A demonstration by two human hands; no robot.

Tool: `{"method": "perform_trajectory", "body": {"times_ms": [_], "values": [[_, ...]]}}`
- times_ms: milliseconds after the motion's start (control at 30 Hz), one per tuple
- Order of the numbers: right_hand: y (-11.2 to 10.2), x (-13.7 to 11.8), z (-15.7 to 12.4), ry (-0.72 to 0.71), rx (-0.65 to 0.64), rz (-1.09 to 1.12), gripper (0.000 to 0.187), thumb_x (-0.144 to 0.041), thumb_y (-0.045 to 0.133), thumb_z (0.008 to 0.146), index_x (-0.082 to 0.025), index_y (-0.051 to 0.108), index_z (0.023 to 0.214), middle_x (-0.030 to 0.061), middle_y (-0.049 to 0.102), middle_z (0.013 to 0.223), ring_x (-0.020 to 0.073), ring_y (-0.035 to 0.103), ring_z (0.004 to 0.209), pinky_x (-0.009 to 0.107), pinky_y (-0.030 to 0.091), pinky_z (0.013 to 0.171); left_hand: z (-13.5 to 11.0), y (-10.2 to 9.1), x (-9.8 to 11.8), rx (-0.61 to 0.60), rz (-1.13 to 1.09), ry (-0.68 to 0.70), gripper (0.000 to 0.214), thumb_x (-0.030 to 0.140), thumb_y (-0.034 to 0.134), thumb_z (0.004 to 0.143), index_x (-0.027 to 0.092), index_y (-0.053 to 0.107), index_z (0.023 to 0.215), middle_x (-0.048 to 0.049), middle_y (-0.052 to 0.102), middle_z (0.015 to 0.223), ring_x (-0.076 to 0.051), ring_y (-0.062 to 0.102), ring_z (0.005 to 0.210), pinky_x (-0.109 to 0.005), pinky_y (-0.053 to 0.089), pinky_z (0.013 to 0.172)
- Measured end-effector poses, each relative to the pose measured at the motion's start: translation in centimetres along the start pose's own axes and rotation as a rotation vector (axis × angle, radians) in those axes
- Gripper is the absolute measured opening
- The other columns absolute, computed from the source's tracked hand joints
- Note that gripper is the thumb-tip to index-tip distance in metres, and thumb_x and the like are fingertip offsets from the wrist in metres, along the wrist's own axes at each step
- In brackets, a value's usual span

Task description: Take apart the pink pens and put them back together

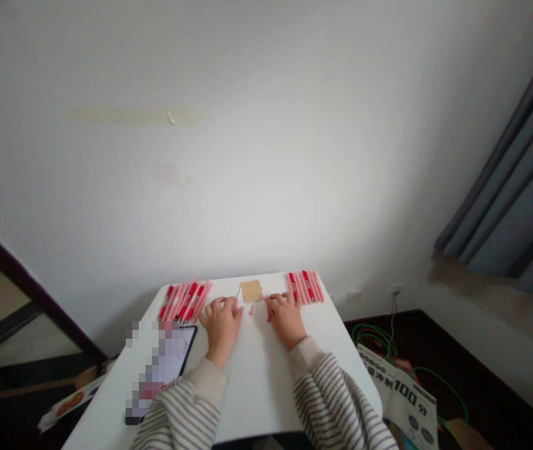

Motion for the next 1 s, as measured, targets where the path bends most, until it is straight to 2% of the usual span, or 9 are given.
{"method": "perform_trajectory", "body": {"times_ms": [200, 367, 500, 600, 1000], "values": [[-0.2, -0.4, 0.2, 0.002, -0.014, -0.009, 0.032, -0.030, 0.041, 0.095, -0.036, 0.059, 0.122, 0.0011, 0.061, 0.123, 0.0233, 0.045, 0.114, 0.048, 0.021, 0.104, 0.0, 0.0, 0.2, -0.026, 0.001, -0.001, 0.023, 0.033, 0.057, 0.080, 0.026, 0.064, 0.101, -0.0070, 0.057, 0.112, -0.028, 0.043, 0.109, -0.052, 0.027, 0.096], [-0.9, -0.2, 0.0, 0.056, 0.046, -0.006, 0.032, -0.029, 0.046, 0.093, -0.028, 0.059, 0.122, 0.0055, 0.063, 0.120, 0.0239, 0.045, 0.114, 0.048, 0.019, 0.106, 0.0, -0.2, 0.2, -0.050, -0.003, -0.005, 0.024, 0.033, 0.055, 0.081, 0.027, 0.063, 0.102, -0.0071, 0.057, 0.113, -0.027, 0.043, 0.110, -0.051, 0.028, 0.095], [-0.9, 0.2, -0.2, 0.100, 0.072, -0.031, 0.025, -0.021, 0.049, 0.089, -0.028, 0.067, 0.106, 0.0036, 0.067, 0.111, 0.0246, 0.046, 0.112, 0.052, 0.013, 0.107, -0.1, -0.3, 0.1, -0.038, 0.011, -0.021, 0.023, 0.032, 0.054, 0.081, 0.027, 0.064, 0.101, -0.0073, 0.057, 0.112, -0.028, 0.042, 0.110, -0.050, 0.028, 0.093], [-0.7, 0.5, -0.2, 0.103, 0.067, -0.030, 0.023, -0.020, 0.052, 0.087, -0.028, 0.069, 0.099, 0.0031, 0.067, 0.110, 0.0247, 0.046, 0.111, 0.052, 0.016, 0.106, -0.2, -0.4, 0.0, -0.015, 0.037, -0.046, 0.023, 0.032, 0.051, 0.082, 0.026, 0.065, 0.100, -0.0084, 0.058, 0.112, -0.028, 0.041, 0.109, -0.051, 0.027, 0.092], [-0.4, 1.0, -0.3, 0.116, 0.075, 0.017, 0.023, -0.021, 0.053, 0.087, -0.028, 0.069, 0.101, 0.0023, 0.067, 0.109, 0.0238, 0.044, 0.109, 0.049, 0.018, 0.103, -0.2, 0.0, -0.3, 0.021, 0.117, -0.046, 0.026, 0.032, 0.046, 0.083, 0.017, 0.067, 0.088, -0.0103, 0.059, 0.102, -0.029, 0.042, 0.105, -0.053, 0.026, 0.091]]}}
Point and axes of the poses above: each hand's wrist, its own z-axis towards the middle knuckle, its own y-axis out of the palm, x = y × z, the point moved 2 cm from there along z, towards the middle knuckle
